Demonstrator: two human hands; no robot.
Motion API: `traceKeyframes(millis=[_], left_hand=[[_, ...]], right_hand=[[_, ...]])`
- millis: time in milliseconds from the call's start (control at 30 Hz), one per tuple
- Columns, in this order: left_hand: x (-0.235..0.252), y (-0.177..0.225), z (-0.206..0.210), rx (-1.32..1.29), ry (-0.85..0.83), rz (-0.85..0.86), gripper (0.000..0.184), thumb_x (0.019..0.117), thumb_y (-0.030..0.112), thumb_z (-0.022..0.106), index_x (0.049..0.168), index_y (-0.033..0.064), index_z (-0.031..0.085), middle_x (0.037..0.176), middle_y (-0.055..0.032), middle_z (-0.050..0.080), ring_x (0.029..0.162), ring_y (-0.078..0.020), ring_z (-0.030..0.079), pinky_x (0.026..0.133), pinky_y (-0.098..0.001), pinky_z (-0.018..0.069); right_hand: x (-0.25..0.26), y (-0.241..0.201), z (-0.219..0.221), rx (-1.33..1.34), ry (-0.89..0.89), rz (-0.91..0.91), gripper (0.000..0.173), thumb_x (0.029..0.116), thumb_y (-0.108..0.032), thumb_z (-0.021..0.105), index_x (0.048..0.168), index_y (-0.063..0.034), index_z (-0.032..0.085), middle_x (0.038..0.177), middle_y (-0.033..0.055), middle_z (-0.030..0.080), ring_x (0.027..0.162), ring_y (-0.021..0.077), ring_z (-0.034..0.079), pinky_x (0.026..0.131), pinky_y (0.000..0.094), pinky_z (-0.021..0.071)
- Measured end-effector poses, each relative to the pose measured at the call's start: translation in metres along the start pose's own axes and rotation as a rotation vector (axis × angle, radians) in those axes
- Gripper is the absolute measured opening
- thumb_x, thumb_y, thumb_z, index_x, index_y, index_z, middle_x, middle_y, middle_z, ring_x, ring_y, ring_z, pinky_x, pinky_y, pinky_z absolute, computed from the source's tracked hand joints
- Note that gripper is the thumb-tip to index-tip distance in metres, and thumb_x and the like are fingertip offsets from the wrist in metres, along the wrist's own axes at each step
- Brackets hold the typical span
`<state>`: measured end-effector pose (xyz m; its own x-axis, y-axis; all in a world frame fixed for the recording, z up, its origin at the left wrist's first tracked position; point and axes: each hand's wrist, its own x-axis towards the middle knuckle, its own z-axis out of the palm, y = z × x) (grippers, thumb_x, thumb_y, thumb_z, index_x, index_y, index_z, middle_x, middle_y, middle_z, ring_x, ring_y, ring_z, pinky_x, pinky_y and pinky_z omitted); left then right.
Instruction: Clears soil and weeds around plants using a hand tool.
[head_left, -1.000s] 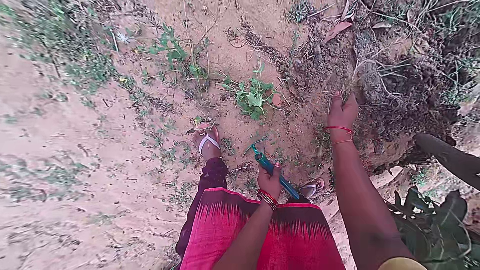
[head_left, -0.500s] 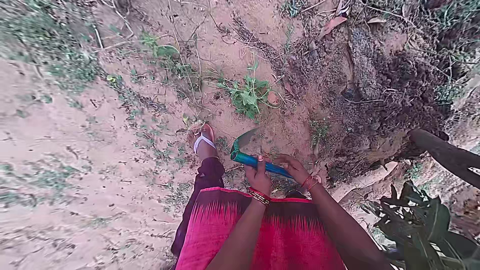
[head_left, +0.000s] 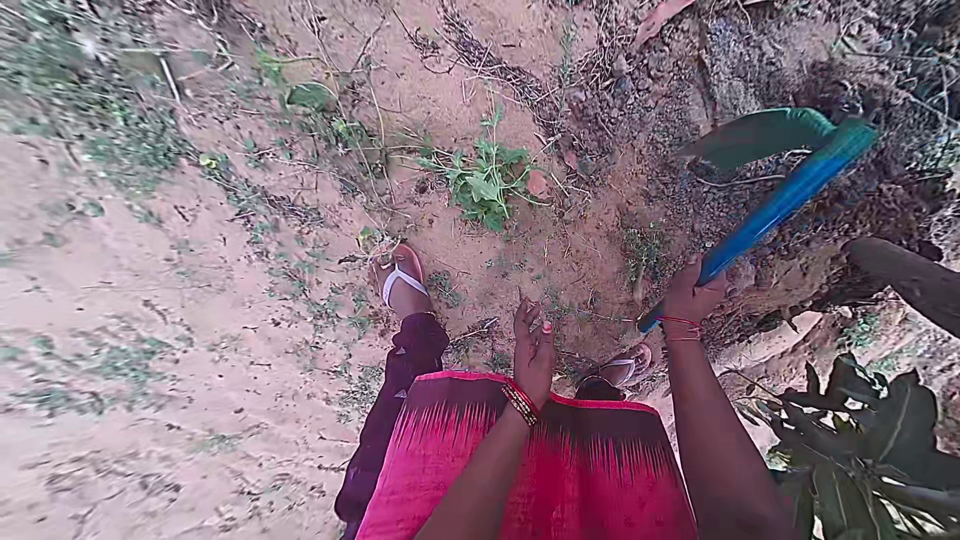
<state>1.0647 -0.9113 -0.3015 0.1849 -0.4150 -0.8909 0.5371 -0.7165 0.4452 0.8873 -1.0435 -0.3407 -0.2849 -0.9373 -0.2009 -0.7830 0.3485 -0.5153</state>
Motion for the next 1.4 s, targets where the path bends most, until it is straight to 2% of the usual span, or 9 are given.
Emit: traceKeyframes(millis=[67,133,367,567,733,900,1233,1300,1400], left_hand=[[-0.002,-0.001,0.001,0.017,0.002,-0.027,0.061,0.1071,0.017,0.039,0.158,-0.0077,0.015,0.157,-0.0287,0.034,0.125,-0.0244,0.058,0.094,-0.0354,0.0523],[0.001,0.004,0.006,0.023,-0.011,-0.038,0.061,0.1070,0.016,0.039,0.158,-0.0073,0.014,0.156,-0.0284,0.036,0.122,-0.0237,0.059,0.092,-0.0348,0.0529],[0.001,0.006,0.004,-0.003,0.033,-0.057,0.056,0.1091,0.014,0.038,0.157,-0.0083,0.017,0.154,-0.0297,0.036,0.117,-0.0223,0.061,0.089,-0.0329,0.0525],[-0.002,-0.003,-0.002,-0.029,0.098,-0.091,0.054,0.1097,0.015,0.036,0.156,-0.0076,0.020,0.149,-0.0271,0.044,0.112,-0.0189,0.063,0.087,-0.0305,0.0533],[-0.004,-0.006,-0.002,-0.038,0.108,-0.133,0.054,0.1104,0.015,0.037,0.156,-0.0070,0.019,0.149,-0.0269,0.044,0.112,-0.0213,0.063,0.087,-0.0326,0.0533],[-0.002,-0.002,-0.004,-0.044,0.096,-0.108,0.054,0.1100,0.014,0.037,0.157,-0.0074,0.019,0.148,-0.0269,0.045,0.110,-0.0207,0.064,0.087,-0.0329,0.0534],[-0.002,-0.003,-0.006,-0.058,0.126,-0.126,0.055,0.1107,0.016,0.036,0.156,-0.0081,0.018,0.146,-0.0278,0.047,0.111,-0.0213,0.064,0.088,-0.0327,0.0536],[-0.002,-0.005,-0.006,-0.050,0.136,-0.138,0.055,0.1106,0.016,0.036,0.157,-0.0076,0.019,0.145,-0.0273,0.048,0.110,-0.0206,0.064,0.087,-0.0321,0.0533],[-0.003,-0.007,-0.006,-0.034,0.137,-0.153,0.053,0.1107,0.014,0.036,0.156,-0.0073,0.020,0.144,-0.0272,0.048,0.109,-0.0214,0.064,0.087,-0.0331,0.0537]], right_hand=[[-0.028,0.047,0.004,-0.379,-0.346,0.366,0.048,0.1079,-0.026,0.055,0.135,0.0133,0.054,0.109,0.0294,0.068,0.101,0.0352,0.068,0.097,0.0488,0.0503],[-0.024,0.065,0.011,-0.578,-0.625,0.486,0.053,0.1087,-0.037,0.053,0.140,0.0066,0.054,0.123,0.0296,0.066,0.117,0.0411,0.065,0.103,0.0559,0.0468],[0.022,-0.021,-0.038,-0.462,-0.368,0.258,0.046,0.1080,-0.032,0.055,0.125,0.0099,0.060,0.092,0.0241,0.066,0.083,0.0331,0.064,0.083,0.0529,0.0490],[0.040,-0.076,-0.048,0.162,0.004,-0.113,0.014,0.1056,-0.025,0.049,0.102,-0.0112,0.050,0.063,-0.0181,0.046,0.049,-0.0060,0.049,0.052,0.0176,0.0498],[-0.028,0.057,0.027,-0.308,-0.335,0.488,0.045,0.1095,-0.030,0.052,0.126,0.0114,0.059,0.096,0.0245,0.065,0.084,0.0312,0.064,0.085,0.0482,0.0507],[0.002,0.036,0.019,-0.295,-0.446,0.628,0.040,0.1107,-0.035,0.049,0.112,0.0038,0.058,0.072,0.0040,0.050,0.058,0.0146,0.049,0.061,0.0341,0.0468],[0.043,-0.077,-0.054,0.140,-0.074,-0.049,0.016,0.1078,-0.024,0.047,0.099,-0.0118,0.049,0.058,-0.0162,0.044,0.046,-0.0033,0.048,0.050,0.0185,0.0495],[0.032,-0.040,-0.025,0.057,-0.019,0.043,0.024,0.1080,-0.026,0.047,0.106,-0.0028,0.052,0.063,-0.0088,0.047,0.050,0.0015,0.051,0.054,0.0227,0.0514],[-0.019,0.046,0.015,-0.336,-0.289,0.509,0.045,0.1103,-0.029,0.050,0.127,0.0119,0.056,0.099,0.0244,0.065,0.086,0.0305,0.064,0.085,0.0463,0.0518]])
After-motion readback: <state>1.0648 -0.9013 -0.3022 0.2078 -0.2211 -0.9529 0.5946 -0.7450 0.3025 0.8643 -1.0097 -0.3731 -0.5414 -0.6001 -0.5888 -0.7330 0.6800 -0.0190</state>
